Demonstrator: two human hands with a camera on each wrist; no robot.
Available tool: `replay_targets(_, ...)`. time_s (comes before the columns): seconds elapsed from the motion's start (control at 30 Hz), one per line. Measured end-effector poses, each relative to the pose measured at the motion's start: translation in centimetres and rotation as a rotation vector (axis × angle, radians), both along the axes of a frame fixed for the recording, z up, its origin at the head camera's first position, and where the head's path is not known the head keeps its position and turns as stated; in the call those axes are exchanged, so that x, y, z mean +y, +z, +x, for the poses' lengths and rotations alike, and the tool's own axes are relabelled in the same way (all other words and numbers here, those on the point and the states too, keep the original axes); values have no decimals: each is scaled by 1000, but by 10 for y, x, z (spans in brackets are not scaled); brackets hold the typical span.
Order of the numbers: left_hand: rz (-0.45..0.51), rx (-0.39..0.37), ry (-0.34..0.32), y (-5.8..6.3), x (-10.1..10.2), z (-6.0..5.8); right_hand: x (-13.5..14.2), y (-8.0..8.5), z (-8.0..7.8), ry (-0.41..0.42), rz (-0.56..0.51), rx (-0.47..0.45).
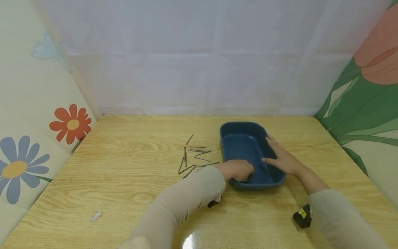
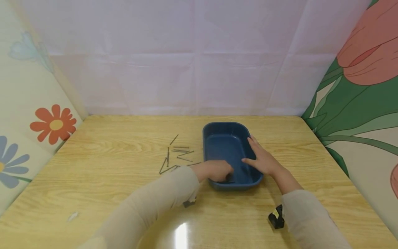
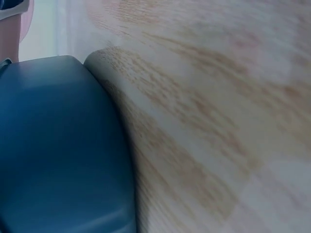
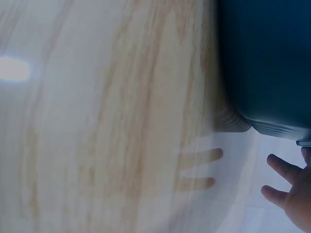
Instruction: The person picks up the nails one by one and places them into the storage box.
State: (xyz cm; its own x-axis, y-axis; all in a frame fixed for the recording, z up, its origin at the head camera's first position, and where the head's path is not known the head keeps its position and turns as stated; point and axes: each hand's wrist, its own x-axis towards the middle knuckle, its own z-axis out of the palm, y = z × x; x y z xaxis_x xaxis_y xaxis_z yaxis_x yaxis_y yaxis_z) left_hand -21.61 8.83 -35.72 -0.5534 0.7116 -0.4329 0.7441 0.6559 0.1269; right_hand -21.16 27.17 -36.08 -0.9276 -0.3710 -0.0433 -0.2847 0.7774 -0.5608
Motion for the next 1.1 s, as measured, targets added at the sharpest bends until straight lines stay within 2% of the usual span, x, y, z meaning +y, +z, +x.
replay_targets(0.23,102,-7,-26,4,-3,-2,1,0,0,-2,1,2)
replay_targets(0.47,249,-50,-32,11,-7,-5,1,2,2,-12,7,6)
replay_targets(0.87,428,-104,-47,19,-24,-5,0,4,4,-16,5,0)
replay_targets(1.1,497,-127,-13,20,-37,-7,-3,3,2,-4,10,15)
